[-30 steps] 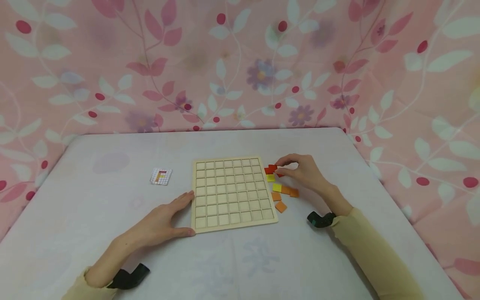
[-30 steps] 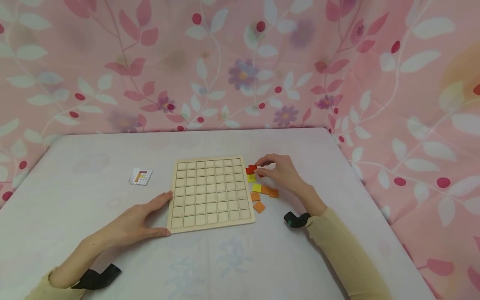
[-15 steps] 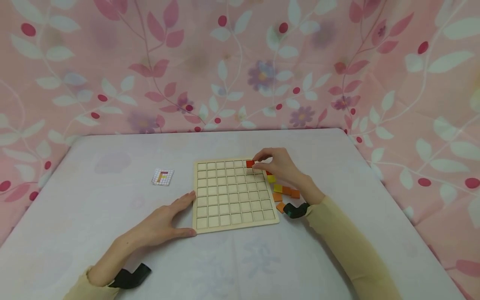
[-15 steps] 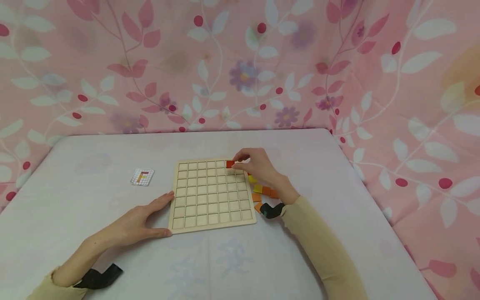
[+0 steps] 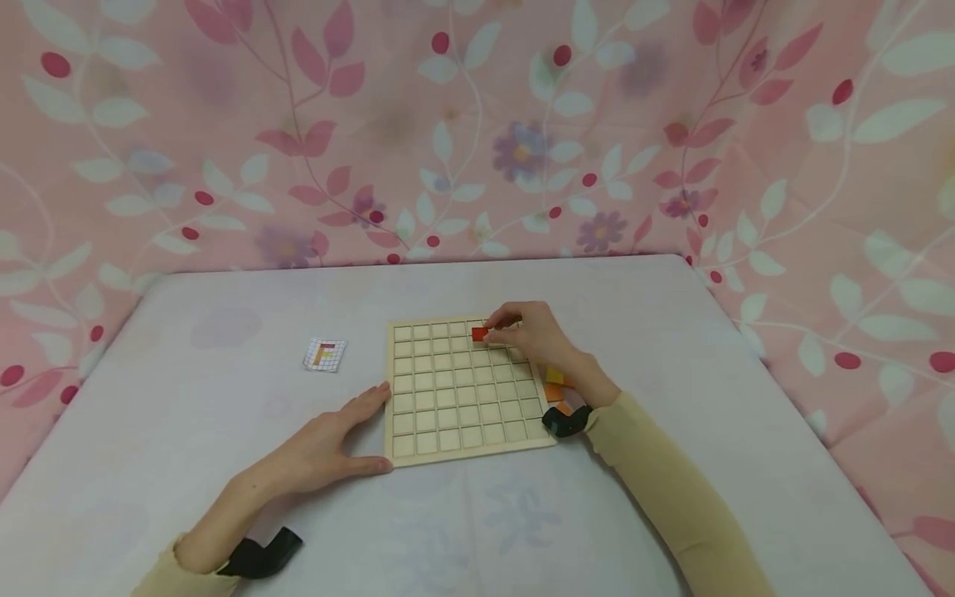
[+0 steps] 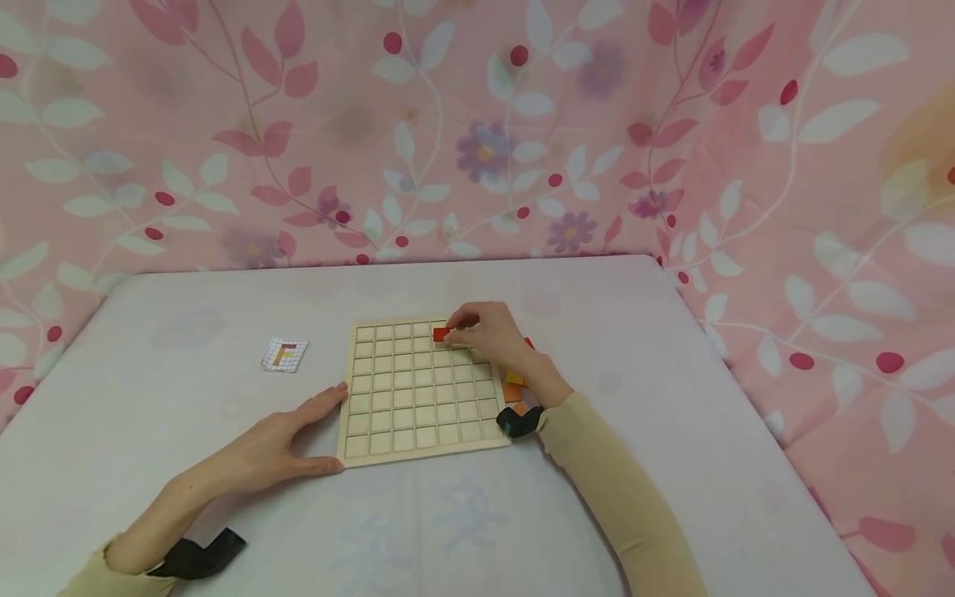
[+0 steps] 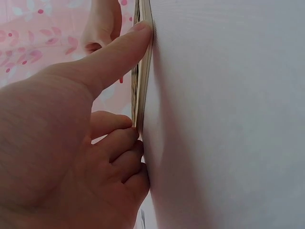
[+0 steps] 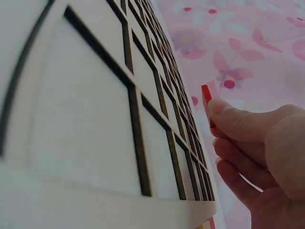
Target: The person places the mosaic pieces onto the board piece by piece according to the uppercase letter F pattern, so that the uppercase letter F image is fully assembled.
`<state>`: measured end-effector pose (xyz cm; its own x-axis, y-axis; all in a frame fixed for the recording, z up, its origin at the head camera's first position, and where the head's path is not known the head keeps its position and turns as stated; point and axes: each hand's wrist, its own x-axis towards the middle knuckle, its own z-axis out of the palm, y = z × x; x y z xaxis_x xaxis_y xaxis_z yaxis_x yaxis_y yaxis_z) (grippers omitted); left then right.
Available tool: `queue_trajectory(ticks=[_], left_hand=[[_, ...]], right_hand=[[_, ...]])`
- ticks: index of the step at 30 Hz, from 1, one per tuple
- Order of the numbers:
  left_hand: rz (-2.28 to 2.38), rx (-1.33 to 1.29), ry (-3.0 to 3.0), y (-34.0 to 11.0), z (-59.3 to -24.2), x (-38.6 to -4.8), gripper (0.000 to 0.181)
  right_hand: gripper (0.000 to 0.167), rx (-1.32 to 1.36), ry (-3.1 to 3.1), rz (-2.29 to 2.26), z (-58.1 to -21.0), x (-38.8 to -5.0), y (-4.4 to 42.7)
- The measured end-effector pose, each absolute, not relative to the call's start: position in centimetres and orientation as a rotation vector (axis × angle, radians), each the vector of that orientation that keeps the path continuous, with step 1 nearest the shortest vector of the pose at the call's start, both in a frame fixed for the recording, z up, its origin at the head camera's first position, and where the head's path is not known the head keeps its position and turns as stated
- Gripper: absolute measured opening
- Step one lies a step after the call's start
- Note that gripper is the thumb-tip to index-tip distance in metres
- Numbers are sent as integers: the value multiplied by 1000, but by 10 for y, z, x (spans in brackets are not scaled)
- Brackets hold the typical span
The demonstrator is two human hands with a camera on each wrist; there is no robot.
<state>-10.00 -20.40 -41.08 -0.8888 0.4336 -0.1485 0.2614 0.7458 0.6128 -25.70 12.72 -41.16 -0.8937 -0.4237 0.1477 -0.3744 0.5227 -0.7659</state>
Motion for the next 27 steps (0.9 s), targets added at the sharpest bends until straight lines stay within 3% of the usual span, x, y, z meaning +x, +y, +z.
queue_trajectory(ticks=[27], left_hand=[[869, 554, 2670, -204, -410, -101, 101]], right_hand=[[19, -774, 2703, -1342, -426, -257, 124]])
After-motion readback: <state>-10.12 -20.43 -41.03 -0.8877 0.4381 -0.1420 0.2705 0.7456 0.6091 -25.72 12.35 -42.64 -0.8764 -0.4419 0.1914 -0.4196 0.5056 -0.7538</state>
